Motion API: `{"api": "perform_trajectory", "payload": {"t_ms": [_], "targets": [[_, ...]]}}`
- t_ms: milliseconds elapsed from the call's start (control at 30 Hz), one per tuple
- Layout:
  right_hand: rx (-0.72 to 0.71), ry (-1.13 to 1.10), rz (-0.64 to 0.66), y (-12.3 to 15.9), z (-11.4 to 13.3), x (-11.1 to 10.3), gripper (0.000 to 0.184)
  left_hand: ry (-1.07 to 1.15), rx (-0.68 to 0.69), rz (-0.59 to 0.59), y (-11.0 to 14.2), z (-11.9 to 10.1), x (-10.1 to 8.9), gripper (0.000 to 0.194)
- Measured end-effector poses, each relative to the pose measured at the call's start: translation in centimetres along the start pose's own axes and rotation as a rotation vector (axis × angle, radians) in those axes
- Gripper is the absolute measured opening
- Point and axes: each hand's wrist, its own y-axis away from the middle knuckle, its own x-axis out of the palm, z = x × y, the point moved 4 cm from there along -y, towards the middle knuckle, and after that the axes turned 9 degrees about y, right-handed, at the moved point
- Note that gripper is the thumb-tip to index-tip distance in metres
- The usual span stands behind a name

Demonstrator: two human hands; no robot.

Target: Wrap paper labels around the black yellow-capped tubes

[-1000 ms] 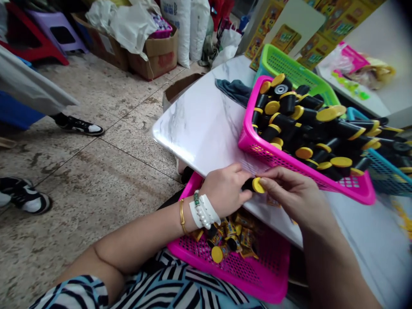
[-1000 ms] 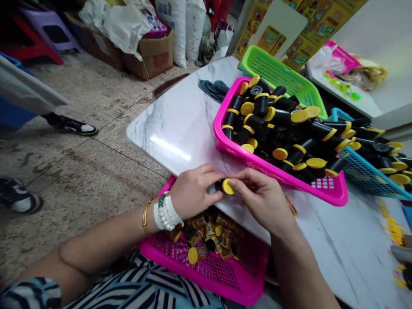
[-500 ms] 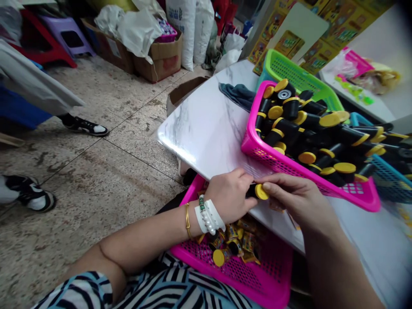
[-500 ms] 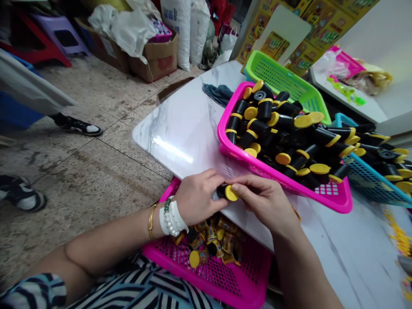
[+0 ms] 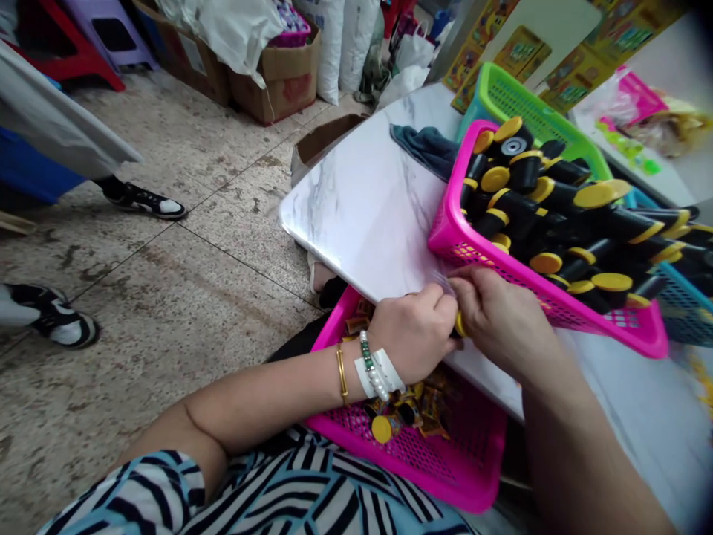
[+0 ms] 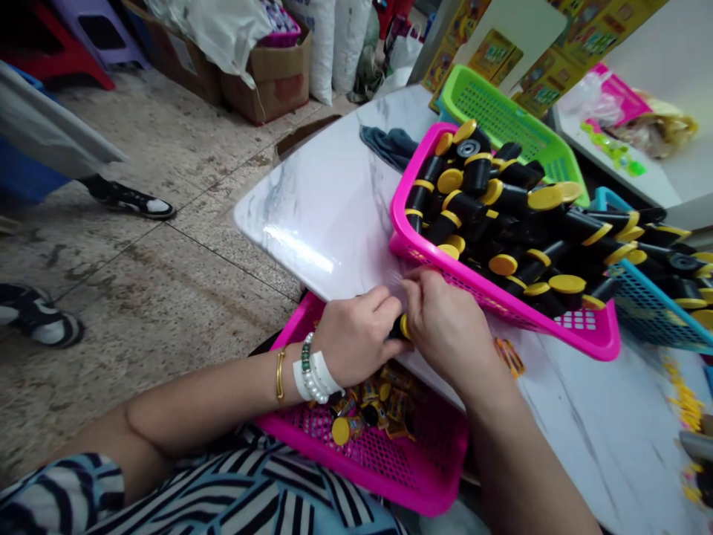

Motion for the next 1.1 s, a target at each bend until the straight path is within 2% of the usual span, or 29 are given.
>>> {"api": "perform_trajectory", "payload": {"t_ms": [167,300,433,567,633,800,900,1000,1100], "targets": [[0.011,-0.020,0.066,-0.2,0.3,1.4,0.031,0.057,-0.027,0.069,-0.3,0.5,-0.1,0.028],[-0.018,-0.211,0.130,-0.8,0.4,2.0,0.029,0.102,-0.056,0.143,-0.5,0.8,-0.4,0.030],[-0.008,-0.352,0.117,-1.0,-0.4,1.5,0.035,0.099,-0.059,0.139,-0.5,0.9,-0.6,0.033],[0.142,-0.530,0.078,1.7,-2.6,0.8,0.051,0.089,-0.069,0.131,-0.3,1.1,-0.6,0.034],[0.180,-0.632,0.043,3.6,-3.5,0.7,0.049,0.089,-0.070,0.135,-0.2,1.2,-0.5,0.033],[0.069,-0.597,-0.096,6.5,-3.4,0.3,0.034,0.121,-0.053,0.095,-0.1,1.1,-0.7,0.032],[-0.044,-0.531,-0.154,6.2,-2.4,-0.2,0.033,0.127,-0.026,0.082,0.0,0.7,-0.9,0.030],[-0.116,-0.515,-0.130,5.2,-1.7,-0.5,0.022,0.105,-0.010,0.097,-0.2,0.7,-1.0,0.029],[-0.138,-0.518,-0.116,4.3,-1.5,-0.6,0.021,0.096,0.023,0.114,-0.7,0.8,-1.0,0.025]]}}
